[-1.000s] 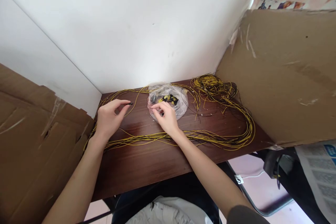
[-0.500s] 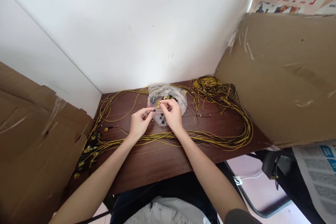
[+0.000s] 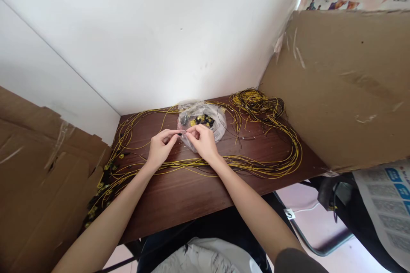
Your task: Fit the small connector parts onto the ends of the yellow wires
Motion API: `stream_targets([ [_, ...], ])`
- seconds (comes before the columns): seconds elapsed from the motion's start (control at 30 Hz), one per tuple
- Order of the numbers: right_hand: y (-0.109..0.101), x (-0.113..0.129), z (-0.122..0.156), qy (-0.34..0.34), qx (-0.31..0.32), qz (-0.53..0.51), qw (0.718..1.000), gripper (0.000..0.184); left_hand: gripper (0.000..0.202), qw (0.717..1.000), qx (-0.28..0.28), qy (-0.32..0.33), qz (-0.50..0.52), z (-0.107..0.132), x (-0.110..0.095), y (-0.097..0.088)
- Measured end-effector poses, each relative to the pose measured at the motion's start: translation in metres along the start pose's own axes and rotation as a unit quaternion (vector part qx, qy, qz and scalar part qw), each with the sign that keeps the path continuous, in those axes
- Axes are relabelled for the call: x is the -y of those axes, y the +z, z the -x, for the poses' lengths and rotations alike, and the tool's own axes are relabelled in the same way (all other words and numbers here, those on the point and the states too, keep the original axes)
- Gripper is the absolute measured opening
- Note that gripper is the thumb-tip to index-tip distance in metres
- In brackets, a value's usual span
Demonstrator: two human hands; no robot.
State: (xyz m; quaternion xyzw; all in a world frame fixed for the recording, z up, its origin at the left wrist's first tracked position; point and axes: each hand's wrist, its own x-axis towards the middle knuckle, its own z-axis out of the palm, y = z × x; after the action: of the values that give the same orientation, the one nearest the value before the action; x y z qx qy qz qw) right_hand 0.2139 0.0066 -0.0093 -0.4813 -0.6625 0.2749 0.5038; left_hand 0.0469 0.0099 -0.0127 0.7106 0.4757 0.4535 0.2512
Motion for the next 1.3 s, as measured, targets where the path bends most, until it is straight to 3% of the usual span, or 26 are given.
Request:
stream_targets([
  [0.37,-0.001,0.008,0.002,-0.015,0.024,0.062,0.998,0.015,0.014,0.999,-0.025,0.003,-0.020,0.001,-0.005,0.001],
  [1.3,0.002,0.005,0.005,0.003,0.016,0.127,0.992,0.012,0.014,0.995,0.013,0.076,-0.061,0.005,-0.010,0.005],
])
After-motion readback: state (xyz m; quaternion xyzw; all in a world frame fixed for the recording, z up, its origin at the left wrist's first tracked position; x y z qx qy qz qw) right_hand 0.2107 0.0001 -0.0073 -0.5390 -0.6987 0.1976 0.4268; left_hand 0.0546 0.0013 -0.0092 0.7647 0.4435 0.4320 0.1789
